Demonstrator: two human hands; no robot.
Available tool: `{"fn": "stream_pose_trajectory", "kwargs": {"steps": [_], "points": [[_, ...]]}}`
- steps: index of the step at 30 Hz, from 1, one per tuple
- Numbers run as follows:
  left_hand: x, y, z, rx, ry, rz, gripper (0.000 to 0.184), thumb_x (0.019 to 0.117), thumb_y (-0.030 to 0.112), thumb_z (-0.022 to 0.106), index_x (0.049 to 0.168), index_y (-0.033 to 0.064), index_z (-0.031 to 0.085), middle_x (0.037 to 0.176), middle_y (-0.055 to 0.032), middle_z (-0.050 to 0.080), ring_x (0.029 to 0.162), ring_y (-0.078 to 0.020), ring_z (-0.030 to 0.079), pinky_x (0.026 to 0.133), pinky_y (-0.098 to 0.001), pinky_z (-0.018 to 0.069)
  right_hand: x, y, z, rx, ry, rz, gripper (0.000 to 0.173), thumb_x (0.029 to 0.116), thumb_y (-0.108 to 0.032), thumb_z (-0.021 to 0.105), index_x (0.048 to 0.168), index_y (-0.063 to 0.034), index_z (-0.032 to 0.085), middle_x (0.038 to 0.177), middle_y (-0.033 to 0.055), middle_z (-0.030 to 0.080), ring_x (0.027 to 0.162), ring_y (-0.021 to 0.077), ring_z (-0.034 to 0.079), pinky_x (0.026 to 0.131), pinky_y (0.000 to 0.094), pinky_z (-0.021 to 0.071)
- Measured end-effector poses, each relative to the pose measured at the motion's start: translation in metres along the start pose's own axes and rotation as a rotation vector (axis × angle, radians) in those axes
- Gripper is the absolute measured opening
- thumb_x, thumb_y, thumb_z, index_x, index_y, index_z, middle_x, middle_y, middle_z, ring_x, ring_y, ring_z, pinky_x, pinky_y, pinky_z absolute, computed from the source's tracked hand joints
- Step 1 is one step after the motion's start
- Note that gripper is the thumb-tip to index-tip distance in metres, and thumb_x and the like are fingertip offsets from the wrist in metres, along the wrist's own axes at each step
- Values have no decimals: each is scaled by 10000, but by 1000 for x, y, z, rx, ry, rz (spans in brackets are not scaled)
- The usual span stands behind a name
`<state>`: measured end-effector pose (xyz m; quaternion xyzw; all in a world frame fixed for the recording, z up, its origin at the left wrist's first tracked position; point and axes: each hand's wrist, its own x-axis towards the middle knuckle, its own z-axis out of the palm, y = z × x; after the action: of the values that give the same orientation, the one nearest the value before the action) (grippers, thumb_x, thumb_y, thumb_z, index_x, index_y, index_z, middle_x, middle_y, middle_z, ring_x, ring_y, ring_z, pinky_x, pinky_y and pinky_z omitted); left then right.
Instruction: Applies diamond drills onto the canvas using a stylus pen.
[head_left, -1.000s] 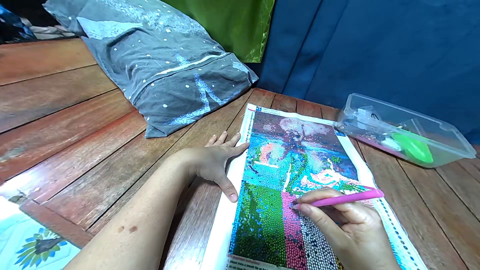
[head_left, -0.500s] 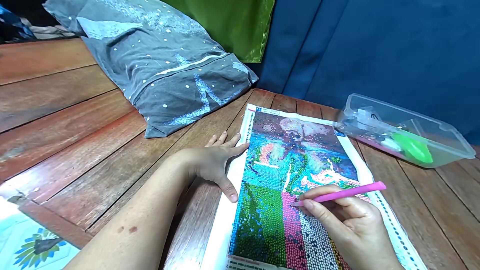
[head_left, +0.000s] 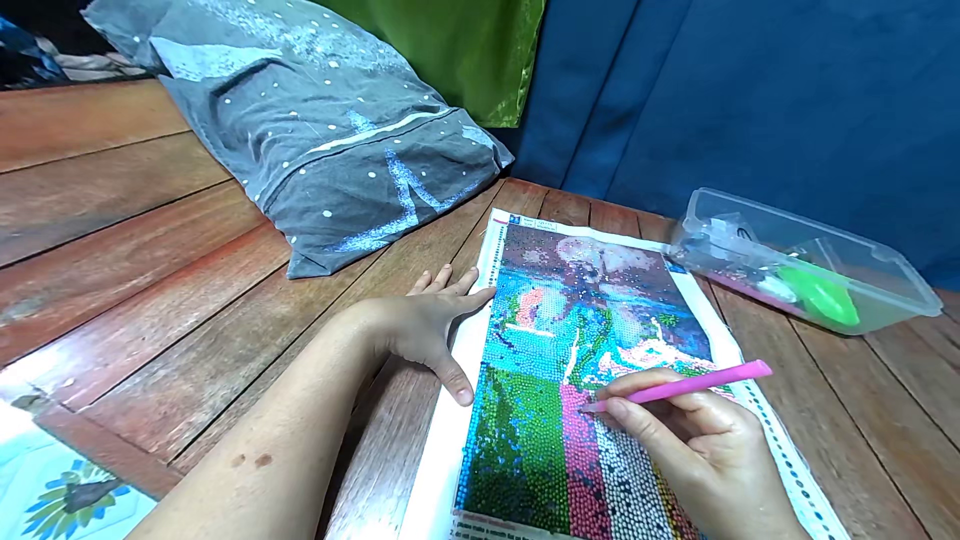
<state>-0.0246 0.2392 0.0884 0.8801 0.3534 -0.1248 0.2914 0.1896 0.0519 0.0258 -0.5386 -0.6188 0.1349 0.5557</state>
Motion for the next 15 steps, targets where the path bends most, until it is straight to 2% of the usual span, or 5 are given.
{"fn": "stream_pose_trajectory", "kwargs": {"steps": [15], "points": [[-2,1,2,-10,20,5,1276,684,392,945,1662,221,143,1732,-110,-48,1572,-420,-118,1231,-609,-68,-1,1,-2,-25,-12,-8,120,932,-172,660,923,-65,713,863,-34,737,748,-5,692,680,153,594]]}}
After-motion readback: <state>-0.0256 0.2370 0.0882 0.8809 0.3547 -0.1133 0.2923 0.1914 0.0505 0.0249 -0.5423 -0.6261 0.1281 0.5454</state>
